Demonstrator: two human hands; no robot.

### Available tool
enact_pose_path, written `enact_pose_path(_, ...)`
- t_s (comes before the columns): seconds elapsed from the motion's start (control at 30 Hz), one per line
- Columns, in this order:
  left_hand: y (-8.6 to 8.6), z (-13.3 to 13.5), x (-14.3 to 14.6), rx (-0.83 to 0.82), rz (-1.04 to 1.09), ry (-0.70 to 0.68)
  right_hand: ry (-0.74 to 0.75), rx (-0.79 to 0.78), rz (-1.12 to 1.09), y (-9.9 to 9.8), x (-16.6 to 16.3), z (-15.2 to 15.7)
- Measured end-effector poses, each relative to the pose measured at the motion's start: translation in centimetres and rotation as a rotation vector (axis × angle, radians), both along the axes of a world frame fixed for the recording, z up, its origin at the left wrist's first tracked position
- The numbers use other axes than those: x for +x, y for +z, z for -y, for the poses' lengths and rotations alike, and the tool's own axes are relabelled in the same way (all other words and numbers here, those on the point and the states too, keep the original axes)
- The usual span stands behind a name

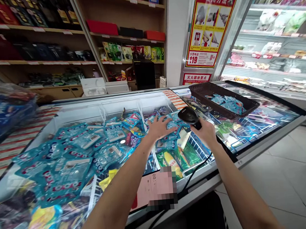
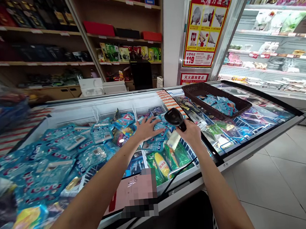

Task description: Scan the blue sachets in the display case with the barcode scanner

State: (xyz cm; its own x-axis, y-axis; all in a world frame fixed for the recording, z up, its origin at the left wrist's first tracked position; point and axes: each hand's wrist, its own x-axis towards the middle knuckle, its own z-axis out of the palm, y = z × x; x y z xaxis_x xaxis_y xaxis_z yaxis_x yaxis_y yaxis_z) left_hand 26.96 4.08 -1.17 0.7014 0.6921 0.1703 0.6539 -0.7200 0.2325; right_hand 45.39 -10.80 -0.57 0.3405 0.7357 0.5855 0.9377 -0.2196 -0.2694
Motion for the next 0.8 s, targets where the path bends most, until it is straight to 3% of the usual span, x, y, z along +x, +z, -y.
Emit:
enact_pose_path(0.2,-0.1,2.2,-2.7,-0.002,0.023,0.123,0.105,-0.211,0.111,0.3,-2.0,0.5)
enact_pose_path(0.33,-0.6,2.1,-4.3,-0.046,0.081,0.183,0.157,-0.245,0.135,0.8,-3.4,0.4)
enact_pose_path(0.5,-0.9,0.9,-6.2,-0.138,0.236,0.107,0.209,-0.162,0.131,1.0,-4.3,-0.4)
enact_pose_path(0.8,-1.1,0.0,-8.2,0.017,0.186,-0.140,0.229,-0.025,0.122,-0.5,-4.9,-1.2)
